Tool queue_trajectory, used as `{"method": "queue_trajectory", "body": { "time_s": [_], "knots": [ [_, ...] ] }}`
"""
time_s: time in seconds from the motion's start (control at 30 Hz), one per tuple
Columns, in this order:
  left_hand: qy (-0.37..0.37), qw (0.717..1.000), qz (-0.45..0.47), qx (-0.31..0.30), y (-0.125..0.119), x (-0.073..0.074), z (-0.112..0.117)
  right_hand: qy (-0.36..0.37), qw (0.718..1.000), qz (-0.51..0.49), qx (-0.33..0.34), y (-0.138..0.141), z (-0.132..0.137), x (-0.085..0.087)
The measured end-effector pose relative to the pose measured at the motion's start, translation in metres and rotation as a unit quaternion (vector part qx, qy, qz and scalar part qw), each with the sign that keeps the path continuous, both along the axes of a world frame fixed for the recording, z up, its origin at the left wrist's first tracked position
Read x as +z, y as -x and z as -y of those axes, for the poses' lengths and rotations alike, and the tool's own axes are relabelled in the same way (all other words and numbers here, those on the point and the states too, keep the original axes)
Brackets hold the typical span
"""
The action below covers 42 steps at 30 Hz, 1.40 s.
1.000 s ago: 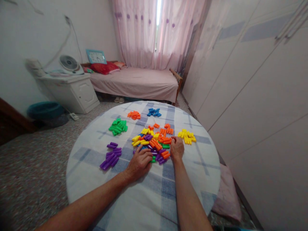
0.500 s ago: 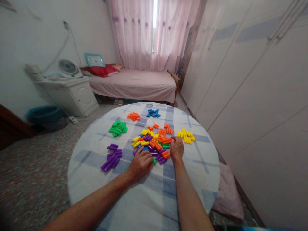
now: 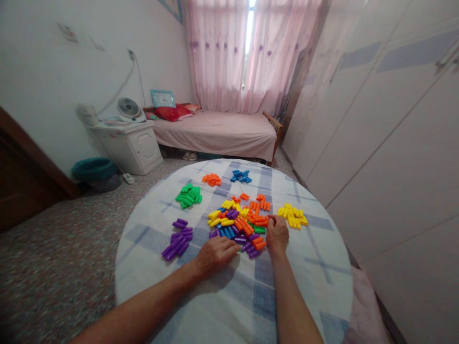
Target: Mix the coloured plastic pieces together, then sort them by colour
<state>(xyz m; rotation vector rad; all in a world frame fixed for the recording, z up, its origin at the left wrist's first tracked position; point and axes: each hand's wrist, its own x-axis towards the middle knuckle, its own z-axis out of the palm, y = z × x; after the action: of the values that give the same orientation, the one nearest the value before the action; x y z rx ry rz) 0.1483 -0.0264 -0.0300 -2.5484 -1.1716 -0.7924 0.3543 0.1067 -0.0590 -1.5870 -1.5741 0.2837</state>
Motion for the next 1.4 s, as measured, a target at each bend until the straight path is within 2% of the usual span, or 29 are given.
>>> {"method": "queue_trajectory", "body": {
  "time_s": [0.07,0.13,0.23,0.3,0.37,0.47,0.53,0.6,0.73,0.83,0.9,0.97,1.03,1.1,1.2,1.3,1.4],
  "knots": [
    [-0.003,0.996,0.090,0.025,0.011,0.017,0.002,0.000,1.000,0.002,-0.001,0.000,0.000,0.000],
    [-0.016,0.979,0.188,0.072,0.035,0.036,0.000,-0.001,1.000,0.003,0.002,0.000,0.001,0.001],
    [-0.039,0.944,0.248,0.213,0.091,0.055,-0.015,-0.006,1.000,0.004,0.007,-0.001,0.001,0.000],
    [-0.033,0.916,0.241,0.319,0.133,0.056,-0.030,-0.008,1.000,0.005,0.006,-0.001,0.001,-0.001],
    [-0.009,0.889,0.216,0.404,0.168,0.049,-0.047,-0.006,1.000,0.004,0.001,-0.001,0.000,-0.002],
    [0.068,0.851,0.181,0.488,0.198,0.033,-0.069,-0.007,1.000,0.000,-0.001,-0.001,-0.001,-0.003],
    [0.123,0.836,0.177,0.505,0.203,0.023,-0.079,-0.008,1.000,-0.004,-0.001,-0.001,-0.001,-0.003],
    [0.160,0.832,0.181,0.500,0.203,0.017,-0.085,-0.007,1.000,-0.006,0.000,-0.001,-0.001,-0.002],
    [0.159,0.851,0.176,0.469,0.189,0.017,-0.086,-0.009,1.000,-0.006,0.002,-0.002,-0.001,-0.002],
    [0.102,0.887,0.180,0.413,0.161,0.022,-0.071,-0.008,1.000,-0.007,0.002,-0.002,-0.002,-0.003],
    [0.084,0.903,0.220,0.360,0.133,0.025,-0.054,-0.008,1.000,-0.011,0.002,-0.002,-0.001,-0.003],
    [0.112,0.910,0.269,0.296,0.107,0.027,-0.035,-0.008,1.000,-0.014,0.002,-0.001,0.000,-0.001],
    [0.142,0.910,0.285,0.264,0.095,0.029,-0.022,-0.008,1.000,-0.016,0.003,0.000,0.002,0.001],
    [0.133,0.904,0.282,0.292,0.104,0.033,-0.018,-0.007,1.000,-0.017,0.004,0.000,0.003,0.002],
    [0.103,0.873,0.234,0.414,0.145,0.038,-0.028,-0.005,1.000,-0.011,0.007,0.000,0.003,0.002],
    [0.170,0.847,0.151,0.480,0.178,0.040,-0.047,-0.001,1.000,-0.008,0.002,0.000,0.002,0.000],
    [0.252,0.835,0.101,0.478,0.180,0.036,-0.062,0.003,1.000,-0.012,-0.001,0.000,0.001,-0.002]
  ]
}}
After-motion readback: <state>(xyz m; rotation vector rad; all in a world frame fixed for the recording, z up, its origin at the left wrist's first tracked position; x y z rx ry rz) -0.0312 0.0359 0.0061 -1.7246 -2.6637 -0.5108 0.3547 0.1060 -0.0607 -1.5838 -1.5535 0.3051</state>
